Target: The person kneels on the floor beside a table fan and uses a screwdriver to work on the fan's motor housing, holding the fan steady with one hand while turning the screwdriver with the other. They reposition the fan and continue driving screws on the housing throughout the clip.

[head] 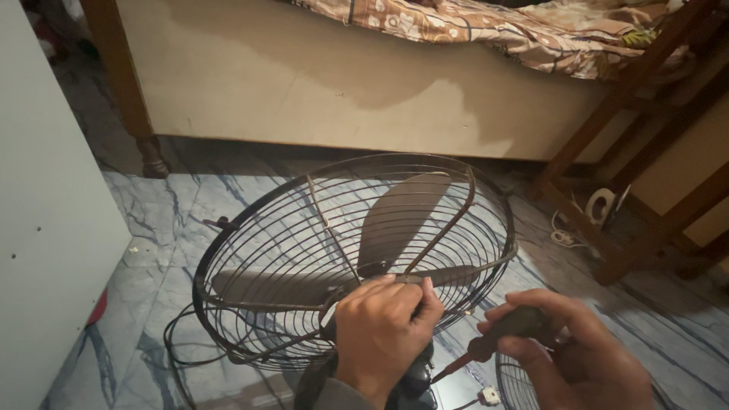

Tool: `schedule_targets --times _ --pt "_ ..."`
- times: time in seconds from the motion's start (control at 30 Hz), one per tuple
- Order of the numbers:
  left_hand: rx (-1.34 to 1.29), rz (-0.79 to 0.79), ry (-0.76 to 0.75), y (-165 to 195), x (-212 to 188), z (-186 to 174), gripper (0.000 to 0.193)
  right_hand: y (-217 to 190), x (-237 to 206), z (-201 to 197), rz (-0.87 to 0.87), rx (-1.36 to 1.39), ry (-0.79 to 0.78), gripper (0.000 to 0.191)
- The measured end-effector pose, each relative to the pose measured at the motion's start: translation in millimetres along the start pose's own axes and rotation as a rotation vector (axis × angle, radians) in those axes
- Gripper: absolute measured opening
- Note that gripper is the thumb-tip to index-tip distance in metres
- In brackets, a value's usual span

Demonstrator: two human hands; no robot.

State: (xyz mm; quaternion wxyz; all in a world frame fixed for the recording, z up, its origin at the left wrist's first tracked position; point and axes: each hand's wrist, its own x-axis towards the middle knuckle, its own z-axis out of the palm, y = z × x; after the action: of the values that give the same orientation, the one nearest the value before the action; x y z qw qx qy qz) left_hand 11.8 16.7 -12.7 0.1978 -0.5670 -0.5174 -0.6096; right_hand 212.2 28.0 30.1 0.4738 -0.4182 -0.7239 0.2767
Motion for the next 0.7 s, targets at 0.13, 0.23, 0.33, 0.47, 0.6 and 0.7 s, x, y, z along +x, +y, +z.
schedule_targets --times 0.13,0.23,0.33,0.47,0.6,0.7 --pt "-0.002 -0.013 -0.022 0.1 -0.4 0.2 0.032 3.2 2.0 -1.7 -0.072 0.126 -0.128 0.039" --pt "0.006 -0.001 -0.007 -0.3 -0.5 0.5 0.031 6.1 1.5 -5.2 -0.095 0.073 -0.155 0.036" --pt "0.002 -0.011 -0.011 -0.1 -1.3 0.2 0.030 7.7 -0.7 -9.4 -0.032 -0.022 -0.097 0.036" --pt "0.009 -0.010 -0.013 -0.7 -1.5 0.2 0.031 9.6 -1.6 -8.1 0.006 0.072 -0.128 0.036" --pt "0.012 -0.009 -0.010 -0.3 -2.0 0.8 0.030 10.3 -3.2 -5.7 -0.075 0.152 -0.115 0.034" --pt "0.018 -0.008 -0.009 -0.4 -2.0 0.9 0.029 9.7 -3.4 -6.9 -0.046 0.100 -0.113 0.033"
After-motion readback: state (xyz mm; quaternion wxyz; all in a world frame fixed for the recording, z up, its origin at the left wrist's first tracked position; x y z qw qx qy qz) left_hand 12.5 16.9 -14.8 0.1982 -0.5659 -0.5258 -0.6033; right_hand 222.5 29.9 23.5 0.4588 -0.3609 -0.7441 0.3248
